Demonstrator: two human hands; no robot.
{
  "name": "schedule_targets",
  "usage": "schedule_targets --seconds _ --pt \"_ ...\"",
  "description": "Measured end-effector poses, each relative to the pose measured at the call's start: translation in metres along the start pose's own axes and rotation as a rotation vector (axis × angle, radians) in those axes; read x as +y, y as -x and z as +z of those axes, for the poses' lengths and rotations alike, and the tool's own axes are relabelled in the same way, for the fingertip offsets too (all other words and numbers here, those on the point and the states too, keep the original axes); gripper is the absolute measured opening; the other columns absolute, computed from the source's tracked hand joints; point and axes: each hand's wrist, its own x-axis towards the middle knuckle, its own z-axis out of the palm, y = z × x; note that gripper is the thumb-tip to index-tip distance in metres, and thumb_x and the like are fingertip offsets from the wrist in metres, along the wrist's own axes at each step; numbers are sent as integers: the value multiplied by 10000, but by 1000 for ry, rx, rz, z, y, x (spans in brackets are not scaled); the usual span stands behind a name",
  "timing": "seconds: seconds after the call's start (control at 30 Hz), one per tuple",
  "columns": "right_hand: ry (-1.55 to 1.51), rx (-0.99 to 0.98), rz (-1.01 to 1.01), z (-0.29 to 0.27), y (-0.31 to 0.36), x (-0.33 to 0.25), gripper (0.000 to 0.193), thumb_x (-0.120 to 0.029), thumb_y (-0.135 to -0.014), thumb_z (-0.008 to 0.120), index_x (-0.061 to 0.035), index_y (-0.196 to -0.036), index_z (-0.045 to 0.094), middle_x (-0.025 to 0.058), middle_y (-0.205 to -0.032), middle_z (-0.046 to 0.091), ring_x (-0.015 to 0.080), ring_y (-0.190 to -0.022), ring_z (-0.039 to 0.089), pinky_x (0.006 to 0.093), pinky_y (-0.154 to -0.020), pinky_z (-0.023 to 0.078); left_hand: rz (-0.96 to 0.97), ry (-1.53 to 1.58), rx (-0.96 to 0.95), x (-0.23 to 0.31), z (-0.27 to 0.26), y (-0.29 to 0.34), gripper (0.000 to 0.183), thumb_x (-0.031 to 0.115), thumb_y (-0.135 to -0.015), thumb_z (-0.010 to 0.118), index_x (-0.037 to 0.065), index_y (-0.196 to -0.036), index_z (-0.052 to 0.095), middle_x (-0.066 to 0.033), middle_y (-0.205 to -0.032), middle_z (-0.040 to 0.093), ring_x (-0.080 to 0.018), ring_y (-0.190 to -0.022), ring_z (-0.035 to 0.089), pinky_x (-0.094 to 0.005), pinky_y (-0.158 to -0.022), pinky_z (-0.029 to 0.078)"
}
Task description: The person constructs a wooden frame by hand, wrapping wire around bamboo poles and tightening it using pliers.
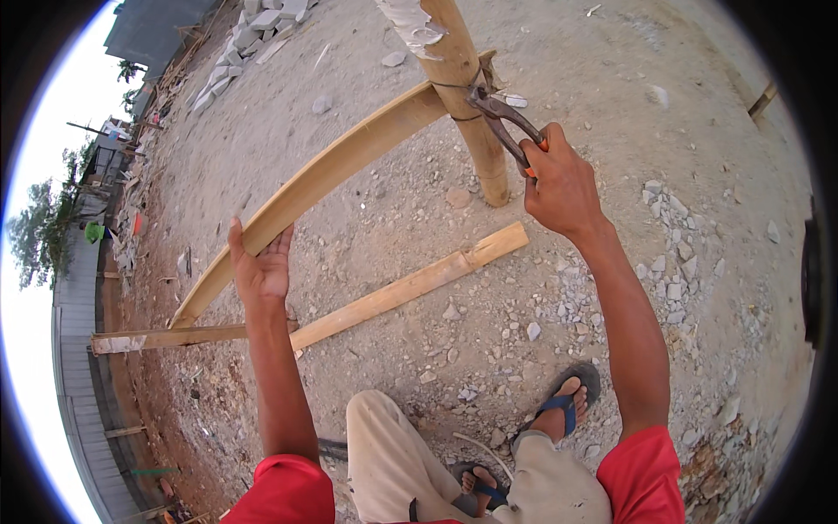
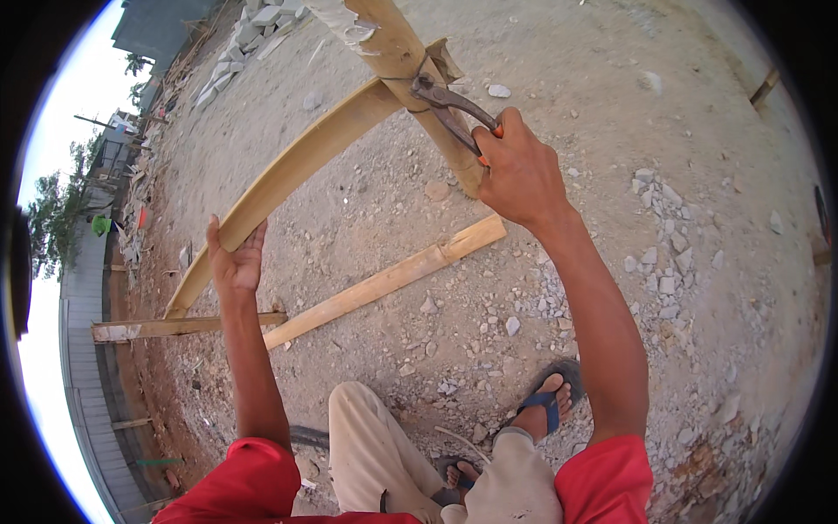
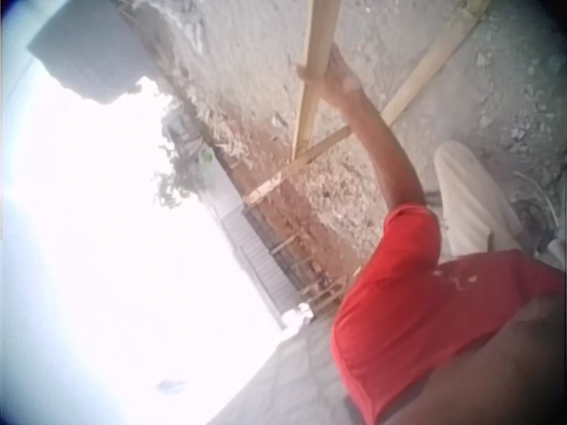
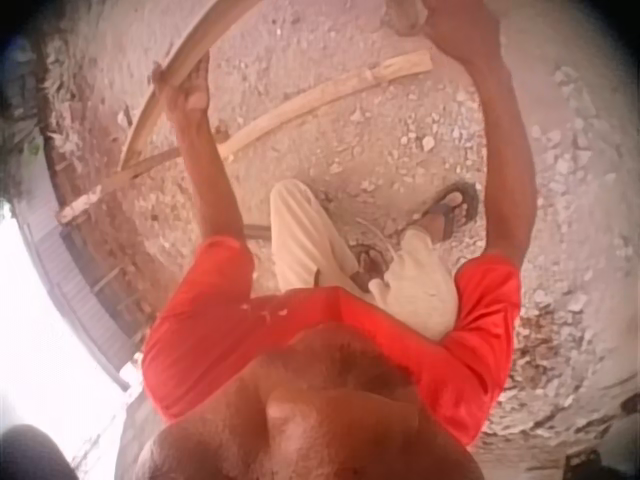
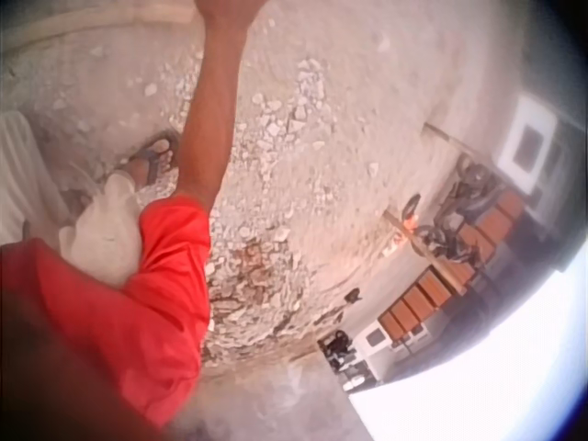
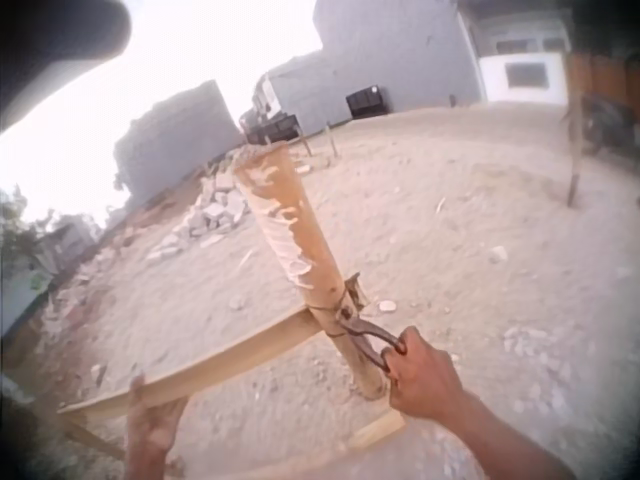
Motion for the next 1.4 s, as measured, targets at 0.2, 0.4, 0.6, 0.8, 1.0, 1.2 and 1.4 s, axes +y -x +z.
schedule_targets --seconds 0.2,0.4,0.6,0.8,1.0,1.2,1.4 --pt "-34 8 -87 10 -10 23 320 14 -696 641 -56 -1008 647 131 -967 516 323 -805 621 429 -637 512 -20 19 -7 3 -2 -1 413 289 -943 630 -38 -1155 492 -220 -1159 599 -360 -1106 607 -524 -996 512" --pt "-50 -76 -37 3 -8 18 376 -9 -736 618 -51 -1108 595 145 -996 518 348 -847 614 448 -687 510 -10 2 -11 0 0 -2 554 342 -903 681 -4 -1245 415 -194 -1165 542 -358 -1117 573 -509 -971 525" --pt "-222 -11 126 -36 24 -33 442 -104 -832 629 -54 -1220 425 197 -1092 540 396 -987 601 484 -808 494 9 16 2 -2 0 -3 586 351 -910 671 42 -1310 374 -194 -1192 513 -367 -1123 558 -512 -975 516" --pt "-200 -267 403 -49 29 -64 430 -238 -908 630 3 -1220 459 181 -984 584 367 -882 638 466 -730 515 1 4 -3 -1 -5 -5 547 357 -921 651 40 -1281 387 -191 -1187 519 -366 -1110 565 -507 -946 527" --pt "-2396 -600 427 -1 41 -55 363 -286 -982 551 11 -1185 506 74 -857 546 171 -697 576 343 -552 475 -10 33 45 -4 3 -5 543 354 -914 648 20 -1266 405 -196 -1183 531 -377 -1096 575 -519 -944 525" --pt "-2445 -528 450 -9 44 -58 457 -340 -995 530 36 -1252 485 63 -824 542 175 -680 595 337 -562 520 -17 41 77 -1 6 1 550 346 -902 665 24 -1263 404 -187 -1189 520 -372 -1106 565 -516 -947 521" --pt "-1223 -277 542 -80 54 -71 990 -236 -656 907 67 -1389 315 60 -777 592 153 -585 642 282 -458 528 5 33 33 -5 3 2 554 356 -910 664 36 -1275 399 -173 -1189 498 -355 -1103 555 -493 -938 528"
